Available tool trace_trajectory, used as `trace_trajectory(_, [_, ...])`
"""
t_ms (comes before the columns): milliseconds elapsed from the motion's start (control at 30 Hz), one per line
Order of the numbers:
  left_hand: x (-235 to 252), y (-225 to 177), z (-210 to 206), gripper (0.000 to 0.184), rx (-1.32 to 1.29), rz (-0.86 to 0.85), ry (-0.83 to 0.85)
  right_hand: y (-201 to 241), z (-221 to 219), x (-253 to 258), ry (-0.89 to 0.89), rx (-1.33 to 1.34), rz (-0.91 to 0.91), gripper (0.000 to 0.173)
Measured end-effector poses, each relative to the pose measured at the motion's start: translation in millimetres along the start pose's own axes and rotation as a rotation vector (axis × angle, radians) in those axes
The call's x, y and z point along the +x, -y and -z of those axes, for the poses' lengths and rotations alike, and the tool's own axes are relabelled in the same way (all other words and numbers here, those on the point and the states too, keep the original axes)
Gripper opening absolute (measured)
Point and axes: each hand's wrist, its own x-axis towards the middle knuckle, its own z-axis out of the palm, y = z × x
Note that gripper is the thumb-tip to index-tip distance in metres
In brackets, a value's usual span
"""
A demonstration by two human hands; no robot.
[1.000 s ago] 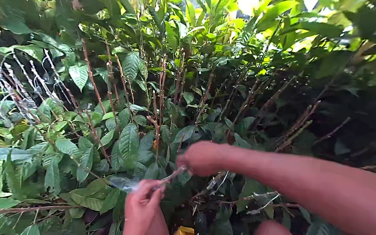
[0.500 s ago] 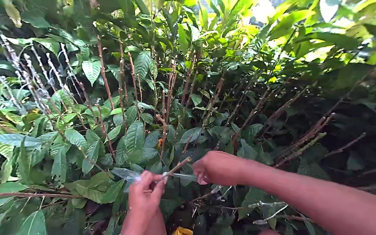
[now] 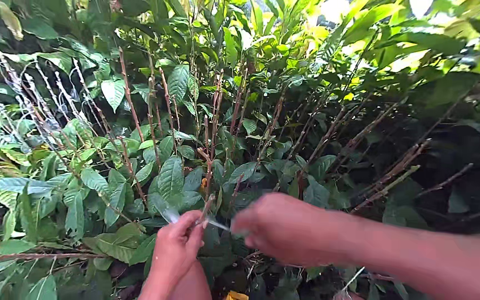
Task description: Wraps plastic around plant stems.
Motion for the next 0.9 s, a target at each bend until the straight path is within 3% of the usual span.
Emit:
trace_trajectory(67, [6,-7,-2,0.020,-0.027,0.025,0.021,20,0,-9,-0.060,0.108,0.226,0.021])
trace_trajectory(100, [4,-13,-7,0.022,-0.024,0.005,0.044,27,5,-3,-0.034,0.193,0.250,0.020])
trace_trajectory(167, [-4,-21,-23,0.022,0.015,-0.067,0.113,9,28,22,0.024,0.299,0.157,0.022])
trace_trajectory(233, [-9,-18,-22,0.022,0.096,-0.100,0.152,-30,36,38,0.023,0.111,-0.005,0.026])
trace_trajectory(300, [-3,-8,-3,0.028,0.165,-0.081,0.088,-28,17,32,0.023,-0.099,-0.105,0.025])
trace_trajectory(367, [1,-12,2,0.025,0.181,-0.058,0.039,17,6,21,0.026,-0.089,0.013,0.021])
trace_trajectory(433, [-3,-24,-12,0.022,0.136,-0.068,0.090,27,23,27,0.003,0.066,0.165,0.020])
trace_trajectory(500, [-3,-27,-24,0.024,0.178,-0.124,0.182,-6,43,34,0.039,0.019,0.079,0.026])
trace_trajectory(567, [6,-19,-11,0.031,0.216,-0.145,0.132,-14,35,21,-0.001,-0.146,-0.053,0.026])
trace_trajectory(700, [10,-28,-16,0.022,0.185,-0.178,0.099,7,34,19,-0.116,0.096,0.141,0.021])
trace_trajectory(800, [13,-19,-15,0.031,0.146,-0.227,0.107,-27,32,24,-0.064,-0.090,-0.061,0.032])
trace_trajectory(900, [17,-12,-7,0.035,0.114,-0.203,-0.036,-8,-2,11,-0.396,-0.185,0.133,0.017])
